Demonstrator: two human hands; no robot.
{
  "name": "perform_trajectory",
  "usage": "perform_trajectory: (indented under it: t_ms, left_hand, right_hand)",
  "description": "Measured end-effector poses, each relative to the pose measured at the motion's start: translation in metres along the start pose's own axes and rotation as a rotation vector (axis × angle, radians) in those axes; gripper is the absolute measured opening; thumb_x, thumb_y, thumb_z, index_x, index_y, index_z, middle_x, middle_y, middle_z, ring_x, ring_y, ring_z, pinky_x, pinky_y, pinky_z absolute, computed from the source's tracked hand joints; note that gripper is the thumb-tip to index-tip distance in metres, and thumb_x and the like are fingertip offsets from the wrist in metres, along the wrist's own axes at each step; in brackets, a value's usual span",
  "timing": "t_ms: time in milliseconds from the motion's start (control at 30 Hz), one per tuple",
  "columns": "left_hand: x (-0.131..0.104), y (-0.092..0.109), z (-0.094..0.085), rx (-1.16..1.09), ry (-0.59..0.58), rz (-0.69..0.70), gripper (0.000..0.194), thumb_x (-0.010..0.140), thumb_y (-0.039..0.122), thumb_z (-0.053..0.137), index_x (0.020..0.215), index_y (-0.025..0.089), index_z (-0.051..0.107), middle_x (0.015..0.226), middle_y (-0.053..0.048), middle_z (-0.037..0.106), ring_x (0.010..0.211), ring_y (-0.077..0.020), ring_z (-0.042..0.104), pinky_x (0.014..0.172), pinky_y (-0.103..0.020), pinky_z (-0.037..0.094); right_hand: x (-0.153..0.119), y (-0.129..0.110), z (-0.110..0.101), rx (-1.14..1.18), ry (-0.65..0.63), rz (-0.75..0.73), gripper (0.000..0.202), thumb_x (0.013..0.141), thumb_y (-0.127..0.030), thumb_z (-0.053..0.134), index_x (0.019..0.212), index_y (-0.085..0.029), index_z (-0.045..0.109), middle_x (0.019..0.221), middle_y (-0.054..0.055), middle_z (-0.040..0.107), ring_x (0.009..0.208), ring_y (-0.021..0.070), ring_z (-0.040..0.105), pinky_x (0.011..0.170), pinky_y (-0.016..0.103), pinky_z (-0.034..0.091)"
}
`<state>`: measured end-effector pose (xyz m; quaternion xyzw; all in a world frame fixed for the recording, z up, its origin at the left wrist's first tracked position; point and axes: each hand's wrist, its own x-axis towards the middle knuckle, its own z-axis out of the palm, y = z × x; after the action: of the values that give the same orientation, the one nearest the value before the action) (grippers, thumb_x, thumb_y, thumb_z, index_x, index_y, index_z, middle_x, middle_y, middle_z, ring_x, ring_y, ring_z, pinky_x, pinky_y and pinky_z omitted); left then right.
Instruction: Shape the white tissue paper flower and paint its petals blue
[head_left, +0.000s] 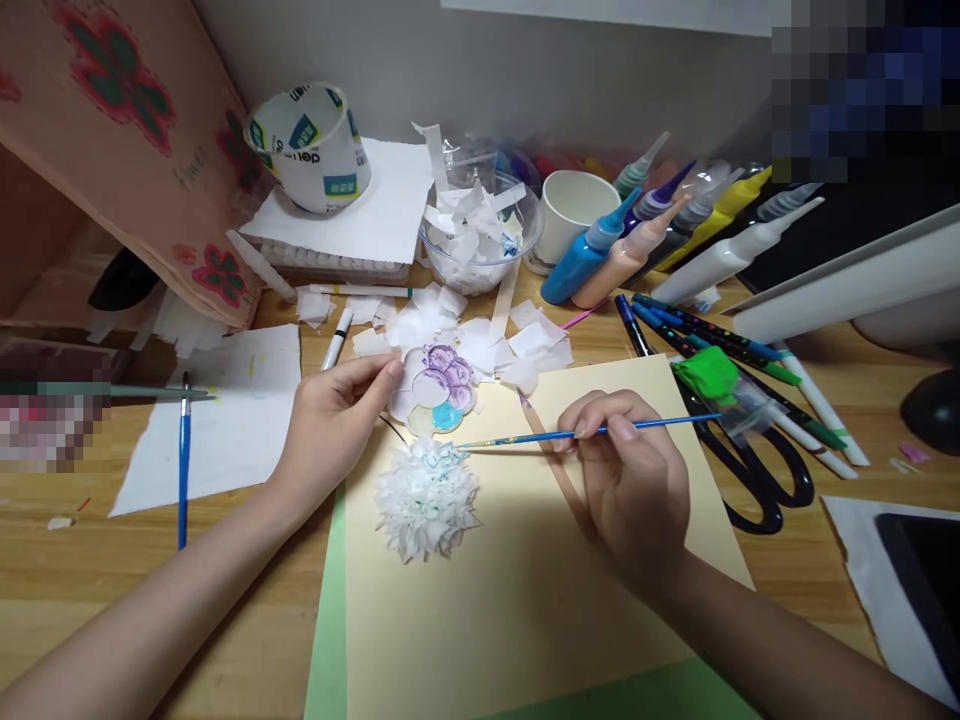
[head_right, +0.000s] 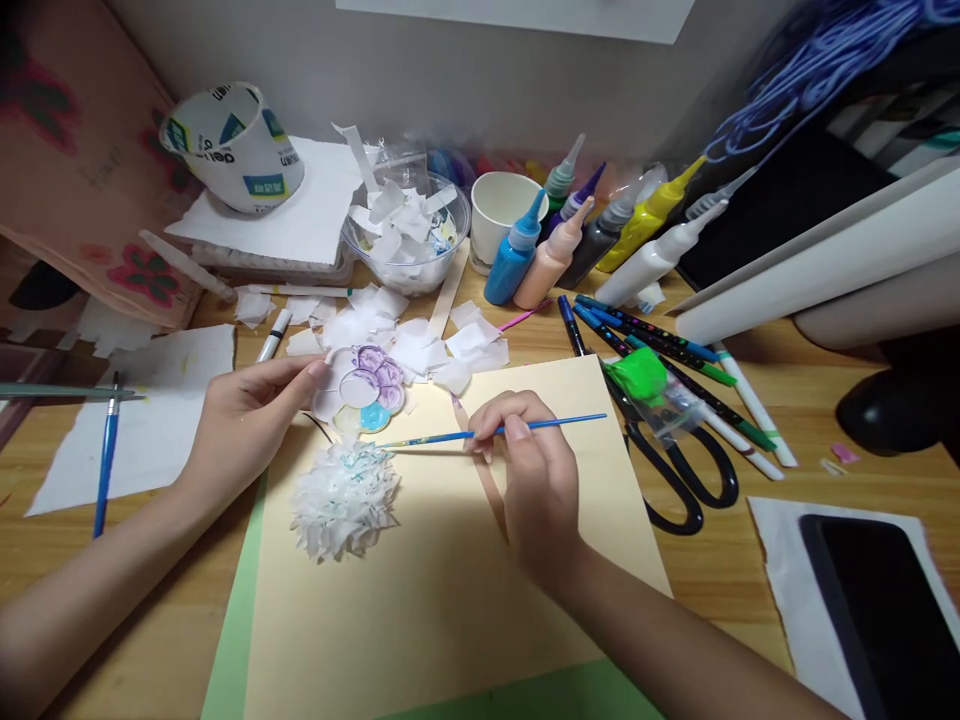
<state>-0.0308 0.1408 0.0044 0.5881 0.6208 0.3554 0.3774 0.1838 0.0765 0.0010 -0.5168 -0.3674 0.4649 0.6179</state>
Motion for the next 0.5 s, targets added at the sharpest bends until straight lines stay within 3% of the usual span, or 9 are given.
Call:
perform_trajectory:
  t_ms: [267,500]
  left_hand:
    - [-0.0006,0.0009,0.0005,0.021,0.015,-0.013,0.028,0.080,0.044,0.064,0.091,0.022,0.077,0.095,-0.002,0.076,0.083,-0.0186,0.067,0.070,-0.025,0.054]
    - [-0.0007,0.0006,0.0013,0.025,0.023,-0.016,0.025,0.080,0.041,0.065,0.091,0.022,0.077,0.095,-0.002,0.076,0.083,-0.0186,0.068,0.070,-0.024,0.054]
  right_hand:
    - [0.0012,0.0000,-0.0023,-0.026,-0.020,0.069,0.022,0.085,-0.022,0.047,0.066,-0.021,0.059,0.065,-0.001,0.056,0.061,0.0118,0.054,0.058,0.023,0.043]
    - [0.0005,0.0027,-0.0059,-0.001,-0.106,0.061,0.023,0.087,-0.029,0.049,0.070,-0.023,0.062,0.068,-0.001,0.059,0.065,0.0133,0.055,0.082,0.032,0.048]
